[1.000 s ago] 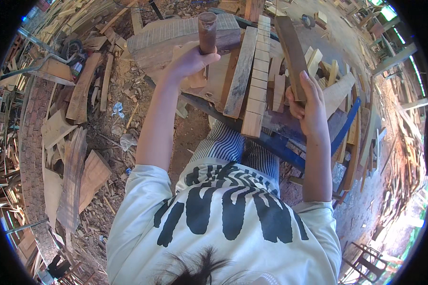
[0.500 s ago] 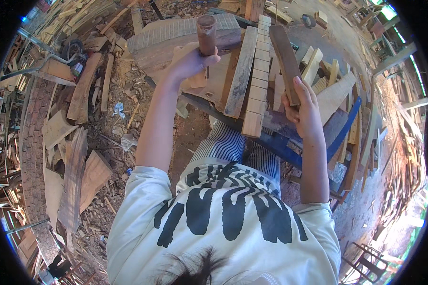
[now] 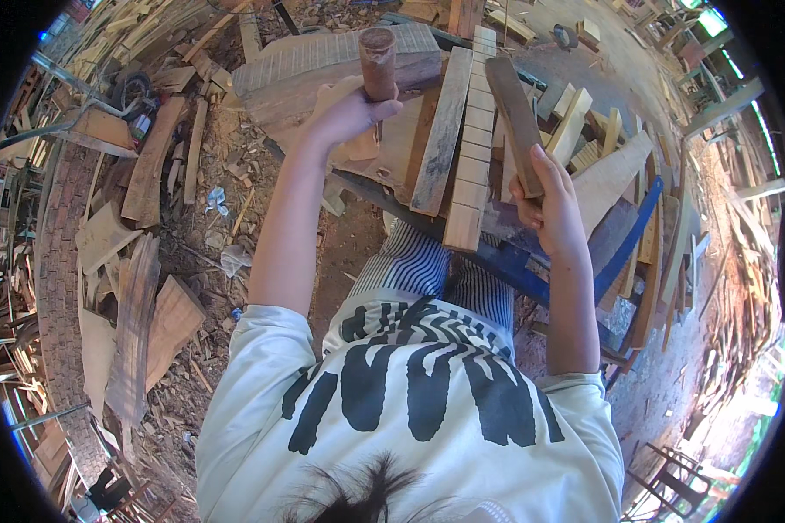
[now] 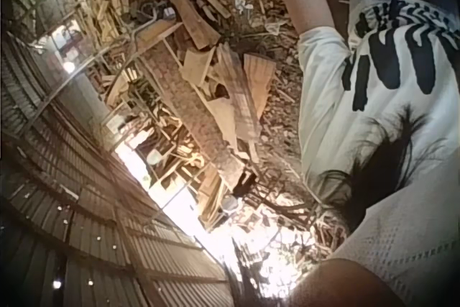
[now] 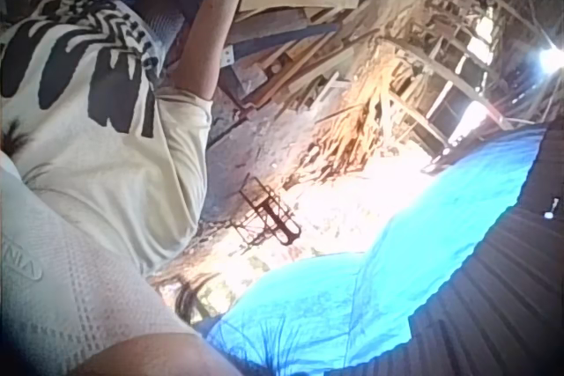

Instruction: Manually carving or shaping a piece of wood using a handheld chisel-like tool and a wooden mallet.

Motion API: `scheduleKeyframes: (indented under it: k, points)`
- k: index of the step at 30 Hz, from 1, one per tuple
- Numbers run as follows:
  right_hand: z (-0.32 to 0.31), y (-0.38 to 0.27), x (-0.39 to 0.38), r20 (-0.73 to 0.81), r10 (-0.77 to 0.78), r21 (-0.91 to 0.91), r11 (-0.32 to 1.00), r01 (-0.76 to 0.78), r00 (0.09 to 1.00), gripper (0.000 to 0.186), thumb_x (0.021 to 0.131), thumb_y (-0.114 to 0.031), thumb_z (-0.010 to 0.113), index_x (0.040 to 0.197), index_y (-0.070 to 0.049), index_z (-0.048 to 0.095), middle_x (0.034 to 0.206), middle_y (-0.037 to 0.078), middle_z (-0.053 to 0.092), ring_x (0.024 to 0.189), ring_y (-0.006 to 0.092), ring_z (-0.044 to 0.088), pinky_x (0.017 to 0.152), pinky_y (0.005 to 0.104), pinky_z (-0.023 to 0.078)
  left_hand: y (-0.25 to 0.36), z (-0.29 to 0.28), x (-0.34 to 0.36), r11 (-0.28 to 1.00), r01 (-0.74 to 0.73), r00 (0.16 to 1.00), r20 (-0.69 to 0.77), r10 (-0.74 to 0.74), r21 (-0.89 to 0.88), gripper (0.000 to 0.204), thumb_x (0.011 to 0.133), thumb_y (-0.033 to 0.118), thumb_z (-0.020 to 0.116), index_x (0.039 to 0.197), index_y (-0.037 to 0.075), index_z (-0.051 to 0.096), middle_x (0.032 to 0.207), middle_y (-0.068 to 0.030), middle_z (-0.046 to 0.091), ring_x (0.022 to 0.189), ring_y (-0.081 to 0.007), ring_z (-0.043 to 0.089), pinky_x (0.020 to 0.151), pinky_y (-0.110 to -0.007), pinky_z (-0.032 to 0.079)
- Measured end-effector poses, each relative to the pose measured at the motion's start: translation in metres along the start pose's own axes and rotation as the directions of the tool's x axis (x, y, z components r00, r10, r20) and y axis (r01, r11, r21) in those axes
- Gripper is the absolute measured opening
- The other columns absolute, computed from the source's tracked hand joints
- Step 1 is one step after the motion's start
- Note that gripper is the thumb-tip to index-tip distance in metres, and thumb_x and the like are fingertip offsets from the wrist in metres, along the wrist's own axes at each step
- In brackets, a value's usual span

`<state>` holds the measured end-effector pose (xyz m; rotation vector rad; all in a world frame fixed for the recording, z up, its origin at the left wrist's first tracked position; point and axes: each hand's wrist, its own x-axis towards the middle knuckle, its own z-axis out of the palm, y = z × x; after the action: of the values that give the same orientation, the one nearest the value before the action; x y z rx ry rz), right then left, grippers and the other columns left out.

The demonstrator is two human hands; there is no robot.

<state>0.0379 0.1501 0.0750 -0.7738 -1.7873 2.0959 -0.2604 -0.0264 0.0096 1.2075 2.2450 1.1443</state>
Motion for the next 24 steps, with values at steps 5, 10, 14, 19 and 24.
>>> scheduleKeyframes:
  k: [5, 10, 14, 19, 24]
  points:
    - [0.002, 0.004, 0.0, 0.035, 0.012, 0.003, 1.0, -0.012, 0.999, 0.042, 0.106, -0.048, 0.051, 0.119, -0.008, 0.05, 0.073, 0.007, 0.055, 0.04, 0.0052, 0.032, 0.038, 0.0213, 0.025, 0.001, 0.001, -0.001, 0.999, 0.006, 1.0, -0.003, -0.006, -0.034, 0.031, 0.093, 0.037, 0.073, 0.107, 0.012, 0.059, 0.101, 0.0036, 0.059, 0.1, -0.012, 0.054, 0.095, -0.032, 0.044]
    - [0.003, 0.007, 0.0, 0.045, 0.017, 0.006, 1.0, -0.017, 0.999, 0.044, 0.105, -0.048, 0.052, 0.116, -0.006, 0.05, 0.073, 0.006, 0.055, 0.04, 0.0057, 0.034, 0.037, 0.022, 0.026, 0.003, 0.0, -0.003, 0.997, 0.018, 1.0, 0.014, -0.017, -0.068, 0.03, 0.093, 0.035, 0.072, 0.108, 0.012, 0.06, 0.102, 0.0035, 0.06, 0.1, -0.0119, 0.054, 0.095, -0.031, 0.044]
    - [0.003, 0.008, 0.0, 0.049, 0.038, 0.002, 0.999, -0.038, 0.998, 0.043, 0.106, -0.048, 0.051, 0.119, -0.007, 0.05, 0.074, 0.007, 0.055, 0.039, 0.0053, 0.032, 0.037, 0.0215, 0.025, 0.01, -0.002, -0.005, 0.987, 0.029, 1.0, 0.003, -0.029, -0.157, 0.03, 0.093, 0.035, 0.072, 0.109, 0.012, 0.06, 0.103, 0.0035, 0.06, 0.101, -0.0124, 0.055, 0.096, -0.032, 0.045]
    - [0.003, 0.01, 0.0, 0.037, 0.016, 0.02, 1.0, -0.016, 0.999, 0.045, 0.104, -0.049, 0.055, 0.108, -0.004, 0.051, 0.072, 0.006, 0.056, 0.041, 0.007, 0.035, 0.038, 0.0241, 0.027, 0.009, -0.003, -0.008, 0.976, 0.061, 0.998, -0.001, -0.063, -0.208, 0.031, 0.093, 0.035, 0.071, 0.112, 0.012, 0.061, 0.106, 0.0024, 0.061, 0.106, -0.0137, 0.056, 0.099, -0.034, 0.044]
    - [0.0, 0.012, 0.004, 0.043, 0.037, 0.026, 0.999, -0.038, 0.998, 0.043, 0.104, -0.048, 0.055, 0.107, -0.005, 0.051, 0.073, 0.005, 0.056, 0.041, 0.0065, 0.034, 0.038, 0.0241, 0.027, 0.003, -0.001, 0.001, 0.995, 0.095, 0.995, 0.031, -0.094, -0.026, 0.036, 0.092, 0.037, 0.072, 0.116, 0.012, 0.06, 0.109, 0.0019, 0.061, 0.111, -0.0144, 0.056, 0.102, -0.034, 0.043]
